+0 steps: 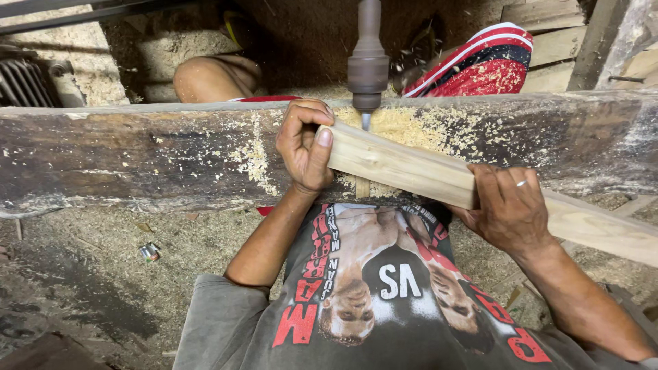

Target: The person holds a long wooden bar with both hands and feeds it under a running drill press bit, cutting elongated slots into its surface. They reposition and slide the bar repeatedly to cut successive slots along its length, steadying it against the machine's fence as sawdust accumulates.

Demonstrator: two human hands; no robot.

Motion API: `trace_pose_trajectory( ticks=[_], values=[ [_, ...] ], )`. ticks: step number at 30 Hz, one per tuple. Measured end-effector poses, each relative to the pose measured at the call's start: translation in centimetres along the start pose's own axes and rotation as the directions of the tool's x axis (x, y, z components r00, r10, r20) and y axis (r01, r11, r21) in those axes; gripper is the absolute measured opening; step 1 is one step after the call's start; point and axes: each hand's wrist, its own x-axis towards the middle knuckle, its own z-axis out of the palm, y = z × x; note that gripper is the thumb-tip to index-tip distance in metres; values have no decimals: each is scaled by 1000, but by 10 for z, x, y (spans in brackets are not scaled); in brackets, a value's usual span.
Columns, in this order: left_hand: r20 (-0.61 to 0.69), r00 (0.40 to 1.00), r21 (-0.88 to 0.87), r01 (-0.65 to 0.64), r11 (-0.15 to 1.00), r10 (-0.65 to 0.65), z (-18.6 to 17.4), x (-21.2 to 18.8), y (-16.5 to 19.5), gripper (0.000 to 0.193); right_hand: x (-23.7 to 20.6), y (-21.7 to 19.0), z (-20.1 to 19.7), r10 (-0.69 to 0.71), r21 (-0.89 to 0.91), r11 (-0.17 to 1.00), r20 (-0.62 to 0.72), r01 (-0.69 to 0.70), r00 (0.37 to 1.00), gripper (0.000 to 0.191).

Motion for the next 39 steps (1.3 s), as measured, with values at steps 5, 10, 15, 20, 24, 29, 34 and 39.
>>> trace_pose_trajectory(
  ticks=[5,10,15,20,24,29,34,39],
  values=[
    [-16,999,27,-27,999,28,14,-9,-1,21,0,23,-6,-38,-63,997,45,41,998,70],
    [-36,999,53,-19,998,21,23,-17,1,22,2,42,-14,-67,-74,995,77,73,995,74],
    [-41,999,46,-8,999,10,24,-23,0,25,7,52,-18,-103,-87,990,58,108,993,69],
    [-38,999,19,10,1000,-10,29,-29,-3,31,7,60,-22,-118,-128,984,66,126,991,67],
    [-52,998,16,22,1000,-21,32,-33,-4,36,7,66,-22,-127,-158,978,70,136,989,66],
    [-70,997,21,21,1000,-19,34,-33,-4,38,14,66,-26,-119,-133,983,83,130,989,67],
    [-95,995,60,13,998,-8,34,-34,-9,20,23,45,-23,-82,-185,980,-13,78,997,63],
    [-113,994,36,-3,999,7,28,-29,-17,8,41,31,-16,-80,-241,969,-59,64,995,71]
  ],
)
